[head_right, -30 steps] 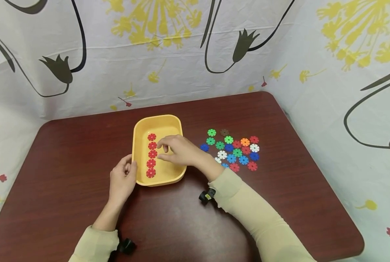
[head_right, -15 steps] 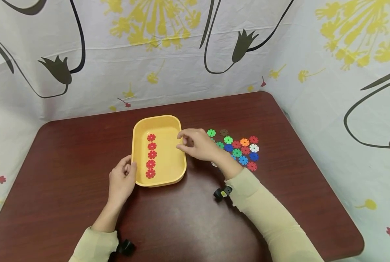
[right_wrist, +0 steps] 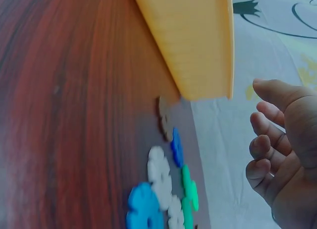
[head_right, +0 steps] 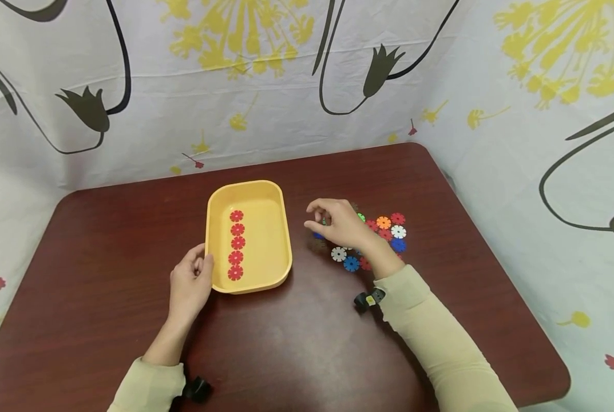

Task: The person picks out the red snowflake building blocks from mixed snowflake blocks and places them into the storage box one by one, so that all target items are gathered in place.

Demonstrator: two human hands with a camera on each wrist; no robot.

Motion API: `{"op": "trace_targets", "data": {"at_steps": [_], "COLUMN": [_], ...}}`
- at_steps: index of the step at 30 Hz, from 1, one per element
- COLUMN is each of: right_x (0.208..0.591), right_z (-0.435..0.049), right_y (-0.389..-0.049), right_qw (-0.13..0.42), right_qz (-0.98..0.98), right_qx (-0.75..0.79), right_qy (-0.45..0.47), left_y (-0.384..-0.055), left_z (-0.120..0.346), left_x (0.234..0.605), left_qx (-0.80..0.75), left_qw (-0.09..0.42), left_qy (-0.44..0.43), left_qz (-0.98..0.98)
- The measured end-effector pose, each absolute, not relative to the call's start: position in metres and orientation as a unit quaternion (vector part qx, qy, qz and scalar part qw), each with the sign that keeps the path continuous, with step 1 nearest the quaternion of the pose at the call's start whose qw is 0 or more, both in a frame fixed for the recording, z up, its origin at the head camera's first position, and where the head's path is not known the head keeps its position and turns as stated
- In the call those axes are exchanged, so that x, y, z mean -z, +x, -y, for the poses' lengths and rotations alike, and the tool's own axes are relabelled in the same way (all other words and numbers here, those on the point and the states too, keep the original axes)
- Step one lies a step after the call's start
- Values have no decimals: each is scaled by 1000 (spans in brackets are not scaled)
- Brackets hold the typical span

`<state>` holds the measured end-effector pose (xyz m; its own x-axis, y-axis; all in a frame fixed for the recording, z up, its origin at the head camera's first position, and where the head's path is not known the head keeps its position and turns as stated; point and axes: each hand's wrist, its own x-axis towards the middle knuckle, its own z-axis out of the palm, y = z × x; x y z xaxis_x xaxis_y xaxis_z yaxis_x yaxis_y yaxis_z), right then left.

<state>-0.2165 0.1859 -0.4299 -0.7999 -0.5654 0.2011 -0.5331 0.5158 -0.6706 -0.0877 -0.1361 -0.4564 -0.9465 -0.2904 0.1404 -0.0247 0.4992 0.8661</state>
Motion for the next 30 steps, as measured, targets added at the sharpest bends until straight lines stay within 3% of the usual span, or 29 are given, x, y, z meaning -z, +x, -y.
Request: {"op": "trace_targets", "data": {"at_steps": [30], "right_x": [441], "right_z": [-257], "right_y": [-219], "right_qw": [38], "right_qz": [-912], "right_qx": [323], "right_qy": [-250], "left_y": [-88], "left_z": [136], "left_x": [453], "left_qx": [486], "left_qw": [132], "left_qy": [92], "left_qz": [859]}}
